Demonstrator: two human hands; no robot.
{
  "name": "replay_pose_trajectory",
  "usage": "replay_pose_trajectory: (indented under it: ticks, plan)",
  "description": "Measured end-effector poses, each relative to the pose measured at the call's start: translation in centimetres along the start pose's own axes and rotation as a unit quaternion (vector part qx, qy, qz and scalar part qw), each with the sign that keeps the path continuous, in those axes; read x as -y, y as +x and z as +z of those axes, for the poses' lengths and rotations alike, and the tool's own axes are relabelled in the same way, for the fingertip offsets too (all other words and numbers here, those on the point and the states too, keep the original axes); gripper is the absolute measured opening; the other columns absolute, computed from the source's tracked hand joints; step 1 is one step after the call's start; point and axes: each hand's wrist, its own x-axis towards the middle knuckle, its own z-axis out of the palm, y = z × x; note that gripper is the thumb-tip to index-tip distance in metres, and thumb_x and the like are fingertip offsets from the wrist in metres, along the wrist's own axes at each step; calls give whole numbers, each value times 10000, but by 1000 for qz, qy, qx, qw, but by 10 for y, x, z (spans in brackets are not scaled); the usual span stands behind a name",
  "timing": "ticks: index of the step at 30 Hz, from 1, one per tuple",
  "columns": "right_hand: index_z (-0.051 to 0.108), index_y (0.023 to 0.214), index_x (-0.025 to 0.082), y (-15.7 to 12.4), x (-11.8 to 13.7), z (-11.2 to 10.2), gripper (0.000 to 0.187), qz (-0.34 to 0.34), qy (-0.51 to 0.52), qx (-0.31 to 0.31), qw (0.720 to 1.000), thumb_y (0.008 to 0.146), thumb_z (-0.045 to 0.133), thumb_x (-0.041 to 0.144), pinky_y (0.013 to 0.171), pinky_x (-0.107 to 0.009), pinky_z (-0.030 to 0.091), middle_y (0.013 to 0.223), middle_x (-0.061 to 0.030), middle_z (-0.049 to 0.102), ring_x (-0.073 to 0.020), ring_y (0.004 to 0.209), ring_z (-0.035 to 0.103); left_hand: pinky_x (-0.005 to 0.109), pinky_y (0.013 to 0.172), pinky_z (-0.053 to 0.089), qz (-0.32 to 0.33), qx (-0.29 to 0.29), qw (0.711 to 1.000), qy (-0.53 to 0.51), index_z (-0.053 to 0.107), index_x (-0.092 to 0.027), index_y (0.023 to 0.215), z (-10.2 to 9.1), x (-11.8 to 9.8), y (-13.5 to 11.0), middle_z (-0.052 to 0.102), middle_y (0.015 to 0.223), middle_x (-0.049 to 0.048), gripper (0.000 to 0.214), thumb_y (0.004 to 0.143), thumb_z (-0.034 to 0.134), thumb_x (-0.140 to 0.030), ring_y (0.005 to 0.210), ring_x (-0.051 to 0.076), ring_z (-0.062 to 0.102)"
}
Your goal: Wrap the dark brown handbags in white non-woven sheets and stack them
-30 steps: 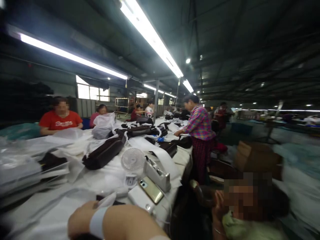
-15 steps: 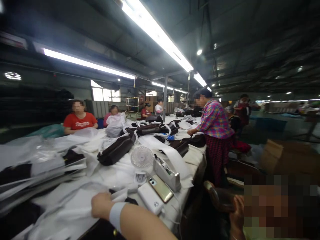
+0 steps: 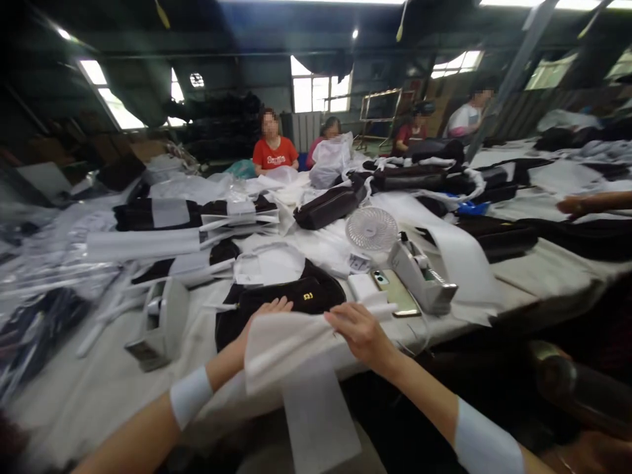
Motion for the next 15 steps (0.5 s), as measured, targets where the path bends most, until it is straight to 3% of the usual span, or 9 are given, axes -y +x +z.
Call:
replay_pose_trajectory:
  ticks: [2,4,8,12,15]
  plan:
    - [645,1195,252,-34,6,16,389,-70,0,23,997,957,368,116,862,-372,508,1027,-88,667,-200,974,601,294,926,497,30,53,998,4,688,-127,1044,-18,6,12,689,1183,137,307,842,614,-346,1012,182,665]
    - [637,1200,232,-45,13,37,396,-113,-14,37,993,958,353,98,866,-378,499,984,-85,661,-201,952,598,311,918,492,52,106,993,7,692,-124,1005,-31,11,22,708,1118,132,347,819,654,-415,961,207,678]
    - [630,1190,165,-18,22,71,314,-116,-78,14,990,980,398,134,879,-395,466,989,-103,648,-219,950,565,350,929,451,65,176,982,19,640,-24,1058,-46,14,36,690,1066,131,540,949,357,-470,928,197,658]
    - [654,1119,155,10,23,89,287,-97,-122,-4,988,988,400,129,810,-370,420,893,-88,622,-198,841,528,291,874,473,76,218,973,29,608,-191,1192,-52,14,43,696,1139,88,479,868,565,-541,883,198,665]
    - [678,945,158,13,22,100,257,-113,-127,-25,985,980,427,119,741,-356,367,813,-63,598,-185,775,492,308,831,488,90,238,967,30,546,-203,1281,-49,10,38,676,1181,104,552,896,500,-596,917,231,670]
